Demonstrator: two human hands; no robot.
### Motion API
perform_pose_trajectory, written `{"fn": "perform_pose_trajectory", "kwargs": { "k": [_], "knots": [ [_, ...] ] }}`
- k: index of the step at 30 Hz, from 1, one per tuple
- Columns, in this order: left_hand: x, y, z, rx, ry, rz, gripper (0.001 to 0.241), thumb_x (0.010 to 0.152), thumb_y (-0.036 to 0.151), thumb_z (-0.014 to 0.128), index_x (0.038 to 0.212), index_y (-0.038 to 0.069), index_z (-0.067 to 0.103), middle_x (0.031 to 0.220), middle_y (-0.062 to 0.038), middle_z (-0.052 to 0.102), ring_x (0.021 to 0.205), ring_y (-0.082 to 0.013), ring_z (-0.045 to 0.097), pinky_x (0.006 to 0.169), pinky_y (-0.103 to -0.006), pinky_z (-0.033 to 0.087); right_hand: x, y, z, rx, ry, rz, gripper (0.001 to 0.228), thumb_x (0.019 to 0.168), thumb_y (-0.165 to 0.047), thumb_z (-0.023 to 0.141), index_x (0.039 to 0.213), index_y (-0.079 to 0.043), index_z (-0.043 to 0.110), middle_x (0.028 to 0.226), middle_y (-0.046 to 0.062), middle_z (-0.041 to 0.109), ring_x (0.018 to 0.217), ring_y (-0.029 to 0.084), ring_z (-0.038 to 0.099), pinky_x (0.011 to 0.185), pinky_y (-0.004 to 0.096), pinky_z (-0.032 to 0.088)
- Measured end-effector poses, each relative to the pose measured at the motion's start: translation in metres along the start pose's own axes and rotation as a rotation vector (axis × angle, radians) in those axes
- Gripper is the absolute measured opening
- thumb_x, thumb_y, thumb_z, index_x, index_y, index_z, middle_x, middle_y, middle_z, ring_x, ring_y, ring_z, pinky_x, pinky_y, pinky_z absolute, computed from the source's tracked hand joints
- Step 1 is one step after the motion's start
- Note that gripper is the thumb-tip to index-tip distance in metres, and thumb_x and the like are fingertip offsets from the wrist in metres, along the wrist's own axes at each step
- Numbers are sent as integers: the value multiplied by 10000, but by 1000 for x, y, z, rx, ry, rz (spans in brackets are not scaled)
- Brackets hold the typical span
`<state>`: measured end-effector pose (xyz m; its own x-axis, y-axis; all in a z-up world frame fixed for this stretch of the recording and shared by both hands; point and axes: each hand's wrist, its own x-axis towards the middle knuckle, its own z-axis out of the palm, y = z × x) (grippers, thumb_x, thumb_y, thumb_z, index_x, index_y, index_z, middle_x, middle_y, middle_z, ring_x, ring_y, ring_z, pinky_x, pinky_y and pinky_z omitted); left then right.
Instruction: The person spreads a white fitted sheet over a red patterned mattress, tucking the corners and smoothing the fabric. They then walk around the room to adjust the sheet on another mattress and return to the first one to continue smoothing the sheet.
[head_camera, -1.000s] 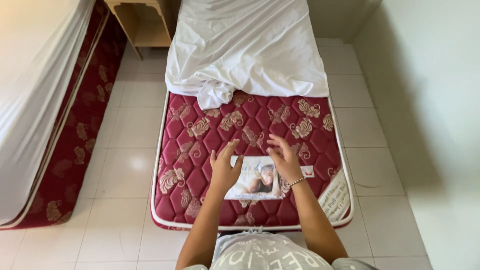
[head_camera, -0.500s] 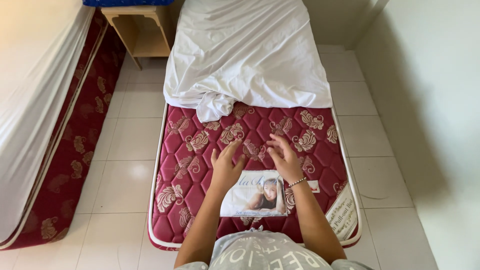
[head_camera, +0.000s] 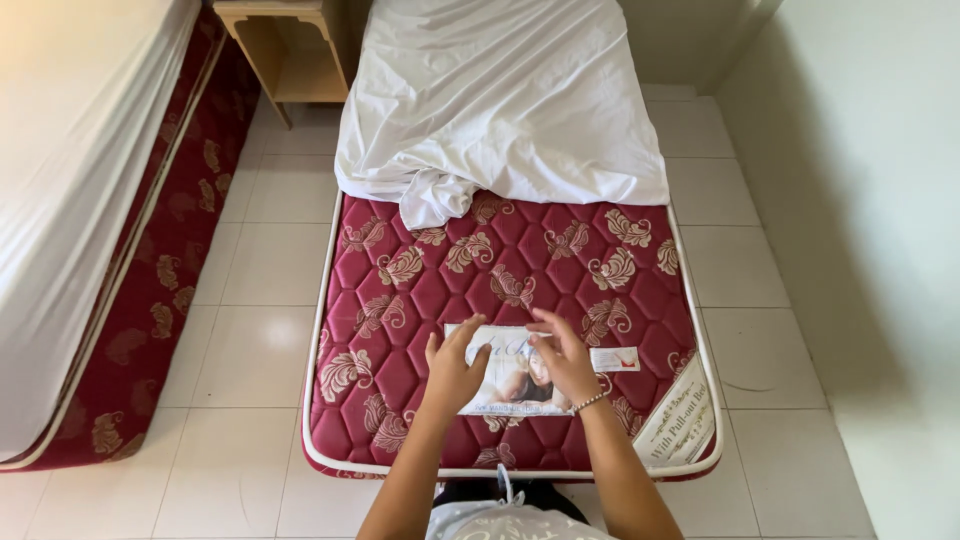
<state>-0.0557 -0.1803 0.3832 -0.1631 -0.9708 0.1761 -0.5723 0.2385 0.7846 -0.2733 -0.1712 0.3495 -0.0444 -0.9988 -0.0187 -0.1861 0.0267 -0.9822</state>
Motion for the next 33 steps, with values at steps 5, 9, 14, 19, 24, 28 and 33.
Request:
{"fn": "perform_pose_trajectory", "kwargs": {
  "k": [5, 9, 14, 19, 24, 28, 33],
  "knots": [
    [-18, 1, -10, 21, 8, -55, 487, 915, 211, 680, 1388, 147, 588, 1397, -52, 644, 1333, -223, 561, 1199, -610, 153, -21, -32, 10, 38, -18, 115, 466, 984, -143, 625, 1440, -151, 531, 1236, 48, 706, 978, 125, 692, 694, 247, 565],
    [-12, 1, -17, 53, 63, 1, 479, 908, 213, 683, 1375, 145, 597, 1391, -57, 648, 1344, -233, 553, 1186, -611, 166, -22, -58, 11, 67, -10, 171, 485, 967, -145, 622, 1443, -162, 531, 1237, 38, 705, 865, 140, 638, 576, 285, 517],
    [-3, 8, -21, 56, 81, 8, 495, 908, 209, 689, 1390, 155, 592, 1401, -72, 629, 1334, -236, 552, 1184, -613, 171, -13, -50, 6, -42, 8, 48, 471, 973, -164, 637, 1433, -153, 539, 1242, 43, 711, 970, 122, 690, 750, 290, 578],
    [8, 11, -16, 24, 78, -3, 486, 902, 210, 686, 1376, 161, 593, 1416, -40, 634, 1343, -203, 557, 1195, -614, 157, 5, -51, -3, -73, -16, 5, 459, 975, -168, 634, 1427, -144, 558, 1232, 78, 725, 1021, 157, 711, 889, 306, 587],
    [19, 30, -23, 18, 29, 38, 497, 905, 191, 681, 1390, 143, 582, 1411, -56, 632, 1363, -225, 540, 1195, -609, 144, 2, -73, -13, -100, 23, -16, 444, 982, -166, 632, 1418, -131, 559, 1238, 71, 728, 1054, 151, 720, 897, 308, 598],
    [28, 46, -17, -15, -41, 67, 488, 913, 197, 677, 1392, 157, 595, 1406, -69, 632, 1339, -237, 560, 1200, -590, 169, -11, -62, -36, -70, 92, -55, 459, 977, -146, 632, 1427, -116, 548, 1226, 75, 730, 1029, 156, 722, 894, 305, 598],
    [38, 73, 16, -45, -221, 172, 476, 920, 201, 674, 1387, 153, 597, 1396, -68, 650, 1338, -245, 568, 1211, -594, 166, -61, -29, -81, 17, 283, -11, 456, 985, -121, 620, 1436, -100, 549, 1214, 83, 718, 1038, 147, 704, 899, 298, 584]
  ]
}}
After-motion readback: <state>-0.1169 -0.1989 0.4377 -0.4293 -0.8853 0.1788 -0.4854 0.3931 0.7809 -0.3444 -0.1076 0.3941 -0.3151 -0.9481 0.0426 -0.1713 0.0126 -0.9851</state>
